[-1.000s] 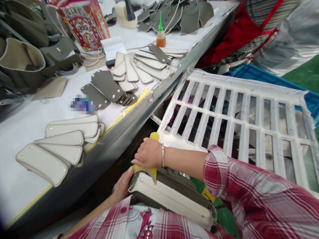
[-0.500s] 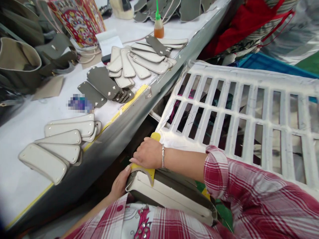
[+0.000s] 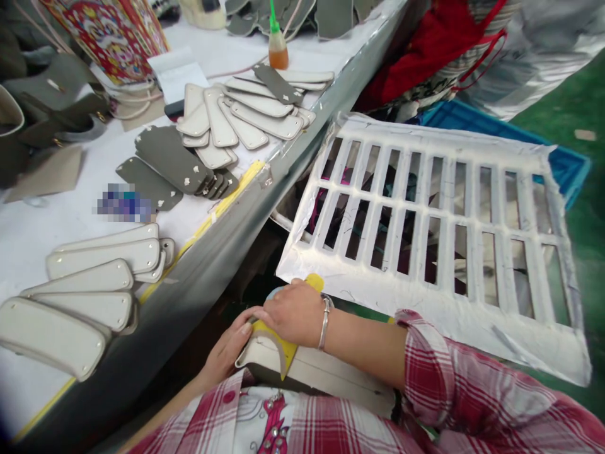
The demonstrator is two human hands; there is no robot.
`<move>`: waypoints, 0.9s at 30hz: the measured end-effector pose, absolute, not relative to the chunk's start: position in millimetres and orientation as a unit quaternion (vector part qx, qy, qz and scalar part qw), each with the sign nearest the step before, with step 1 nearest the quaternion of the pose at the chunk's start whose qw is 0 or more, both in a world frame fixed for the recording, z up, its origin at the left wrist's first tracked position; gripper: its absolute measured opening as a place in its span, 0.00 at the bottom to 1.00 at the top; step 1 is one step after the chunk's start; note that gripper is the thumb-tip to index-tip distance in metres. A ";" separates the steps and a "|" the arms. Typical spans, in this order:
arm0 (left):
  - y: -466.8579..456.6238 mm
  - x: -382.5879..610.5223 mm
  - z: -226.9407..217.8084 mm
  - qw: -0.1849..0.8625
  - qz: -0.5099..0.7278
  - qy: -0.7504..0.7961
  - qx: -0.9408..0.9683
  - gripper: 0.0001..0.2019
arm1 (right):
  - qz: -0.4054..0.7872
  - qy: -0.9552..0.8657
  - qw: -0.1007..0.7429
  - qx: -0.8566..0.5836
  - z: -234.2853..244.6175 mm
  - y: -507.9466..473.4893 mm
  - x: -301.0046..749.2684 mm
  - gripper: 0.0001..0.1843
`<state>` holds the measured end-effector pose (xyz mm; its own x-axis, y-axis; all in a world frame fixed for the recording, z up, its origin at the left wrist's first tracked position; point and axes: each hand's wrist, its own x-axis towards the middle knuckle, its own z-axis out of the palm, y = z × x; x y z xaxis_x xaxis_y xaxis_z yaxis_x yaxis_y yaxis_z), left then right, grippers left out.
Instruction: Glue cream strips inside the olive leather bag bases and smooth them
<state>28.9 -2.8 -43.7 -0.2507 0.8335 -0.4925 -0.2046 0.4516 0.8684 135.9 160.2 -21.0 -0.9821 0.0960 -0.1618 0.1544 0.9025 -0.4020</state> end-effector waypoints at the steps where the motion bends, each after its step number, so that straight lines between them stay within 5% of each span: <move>1: -4.3 25.6 -42.5 0.568 0.453 0.635 0.262 0.22 | -0.205 0.973 0.072 0.072 -19.8 158.6 139.0 0.27; 15: 10.1 -11.9 -37.7 0.669 0.434 0.530 0.289 0.16 | -0.084 0.951 0.151 0.257 18.6 139.8 196.8 0.26; 27: 10.7 -8.0 -29.3 0.712 0.442 0.498 0.223 0.15 | -0.108 0.926 0.108 0.346 13.7 124.2 232.0 0.27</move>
